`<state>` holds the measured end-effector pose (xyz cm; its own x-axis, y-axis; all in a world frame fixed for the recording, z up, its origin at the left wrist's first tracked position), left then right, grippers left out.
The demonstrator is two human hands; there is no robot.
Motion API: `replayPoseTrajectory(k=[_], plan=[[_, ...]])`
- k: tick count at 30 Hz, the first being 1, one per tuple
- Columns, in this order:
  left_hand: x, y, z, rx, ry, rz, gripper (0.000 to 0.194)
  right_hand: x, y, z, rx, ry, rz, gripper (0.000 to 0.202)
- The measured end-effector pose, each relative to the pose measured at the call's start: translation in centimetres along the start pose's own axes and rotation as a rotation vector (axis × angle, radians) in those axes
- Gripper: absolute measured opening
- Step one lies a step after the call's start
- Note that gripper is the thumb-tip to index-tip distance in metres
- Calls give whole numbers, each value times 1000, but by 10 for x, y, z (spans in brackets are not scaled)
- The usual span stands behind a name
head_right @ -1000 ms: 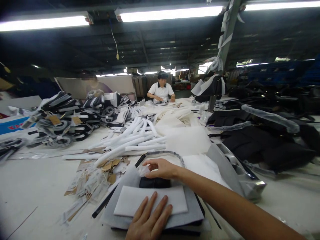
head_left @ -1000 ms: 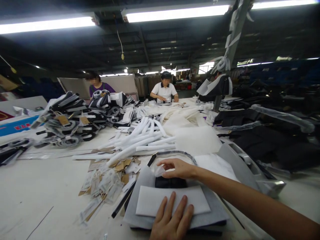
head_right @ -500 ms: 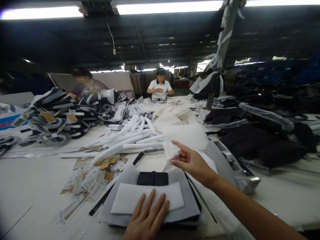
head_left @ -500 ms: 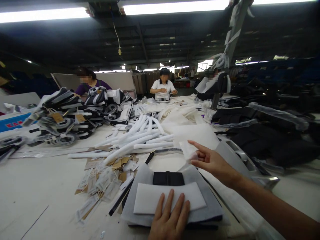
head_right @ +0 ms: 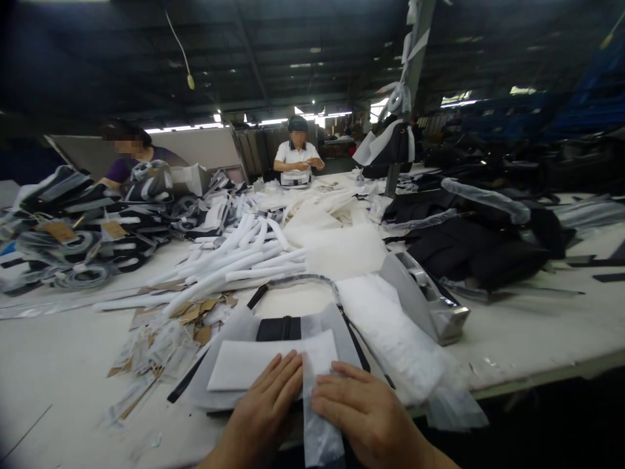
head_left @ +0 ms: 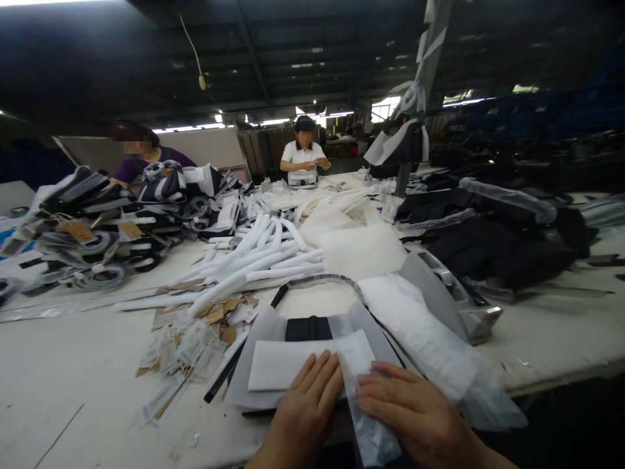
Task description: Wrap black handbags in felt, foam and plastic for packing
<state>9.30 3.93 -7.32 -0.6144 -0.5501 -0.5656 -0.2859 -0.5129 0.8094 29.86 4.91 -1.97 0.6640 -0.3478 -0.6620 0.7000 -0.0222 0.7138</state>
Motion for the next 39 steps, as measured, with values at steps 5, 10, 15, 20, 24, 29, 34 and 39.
replayPoseTrajectory(k=[5, 10, 15, 20, 24, 29, 34, 39], plan=[[6, 6, -3, 127, 115, -105, 43, 15, -12, 13, 200, 36, -26, 30], [2, 13, -8, 133, 64, -45, 43, 27, -15, 22, 244, 32, -32, 33], [-2, 13, -9, 78, 33, 30, 46, 73, -15, 31, 212, 2, 37, 35], [-1, 12, -10, 78, 44, 63, 48, 77, 1, 37, 200, -122, -156, 32], [-1, 10, -11, 78, 31, 46, 48, 29, 6, 25, 246, -131, -149, 27], [0, 13, -10, 115, 49, 72, 57, 1, -5, 6, 308, -111, -24, 28], [-7, 26, -11, 318, 180, 209, 75, 10, -17, -2, 342, -120, -42, 32], [-13, 20, -14, 335, 325, 56, 49, 10, -24, -7, 375, -63, -88, 25]])
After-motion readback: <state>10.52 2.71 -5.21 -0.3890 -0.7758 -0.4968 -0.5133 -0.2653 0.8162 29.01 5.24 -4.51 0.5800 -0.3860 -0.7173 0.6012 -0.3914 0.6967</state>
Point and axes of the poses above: each hand's wrist, its own x-axis away from the middle knuckle, its own y-axis out of the back of the hand, z = x × y, the point moved 3 cm from there along -x, towards the middle knuckle
